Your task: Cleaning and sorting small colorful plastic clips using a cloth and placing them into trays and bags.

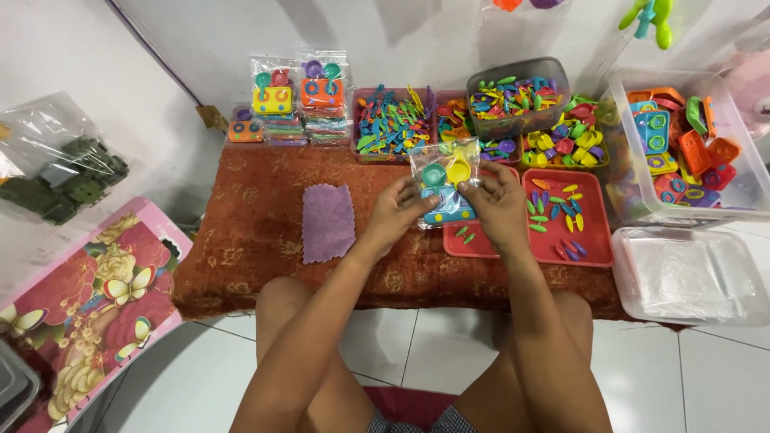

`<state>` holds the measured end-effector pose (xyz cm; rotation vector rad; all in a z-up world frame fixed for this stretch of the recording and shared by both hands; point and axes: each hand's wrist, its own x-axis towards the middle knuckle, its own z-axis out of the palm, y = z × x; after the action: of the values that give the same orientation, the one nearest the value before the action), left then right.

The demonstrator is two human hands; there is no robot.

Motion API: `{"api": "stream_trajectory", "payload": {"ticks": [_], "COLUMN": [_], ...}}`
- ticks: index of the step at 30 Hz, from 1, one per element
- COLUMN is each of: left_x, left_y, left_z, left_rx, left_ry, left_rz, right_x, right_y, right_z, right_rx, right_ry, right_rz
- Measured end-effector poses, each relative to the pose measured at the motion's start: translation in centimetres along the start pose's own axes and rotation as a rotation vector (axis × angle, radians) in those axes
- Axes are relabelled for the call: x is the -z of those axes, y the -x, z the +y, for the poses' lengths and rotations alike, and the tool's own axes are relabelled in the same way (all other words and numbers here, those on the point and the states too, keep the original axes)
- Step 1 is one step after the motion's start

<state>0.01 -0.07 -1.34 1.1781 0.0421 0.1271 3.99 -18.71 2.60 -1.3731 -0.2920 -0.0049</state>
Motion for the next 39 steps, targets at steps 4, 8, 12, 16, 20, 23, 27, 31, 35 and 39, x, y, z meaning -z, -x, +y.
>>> {"api": "stream_trajectory", "payload": {"ticks": [4,8,12,16,20,23,27,31,35,39], "left_x": [-0.2,-0.3,2.0,9.6,20.6,28.5,38.1,42.1,44.0,44.8], "left_y": [0.4,0.1,0.1,-0.7,-1.9,-3.6,-6.5,-9.9,-13.6,-16.1], "left_z": [0.5,0.9,6.2,12.9,15.9,15.4,13.8,12.9,11.9,11.1], "left_rx": [0.038,0.035,-0.216,-0.445,-0.456,-0.401,-0.122,0.076,0.121,0.223], "left_ry": [0.025,0.034,-0.117,-0.102,-0.006,-0.023,-0.188,-0.349,-0.344,-0.384], "left_rz": [0.057,0.087,0.203,0.502,0.621,0.673,0.92,0.916,0.788,0.671], "right_x": [-0.2,0.7,2.4,4.4,2.7,1.4,1.4,0.3,5.6,8.7], "right_y": [-0.2,-0.6,-1.3,-1.0,1.3,2.4,3.3,3.1,4.3,4.2], "right_z": [1.0,2.5,3.4,2.4,-3.4,-5.3,-2.2,-0.5,6.9,10.2], "right_rx": [0.043,0.063,0.121,0.15,0.112,0.02,-0.298,-0.554,-0.454,-0.353], "right_ry": [0.105,0.135,0.125,0.246,0.563,0.989,1.18,1.295,1.29,1.337], "right_rz": [0.026,0.024,-0.015,-0.041,-0.15,-0.303,-0.535,-0.663,-0.673,-0.702]}}
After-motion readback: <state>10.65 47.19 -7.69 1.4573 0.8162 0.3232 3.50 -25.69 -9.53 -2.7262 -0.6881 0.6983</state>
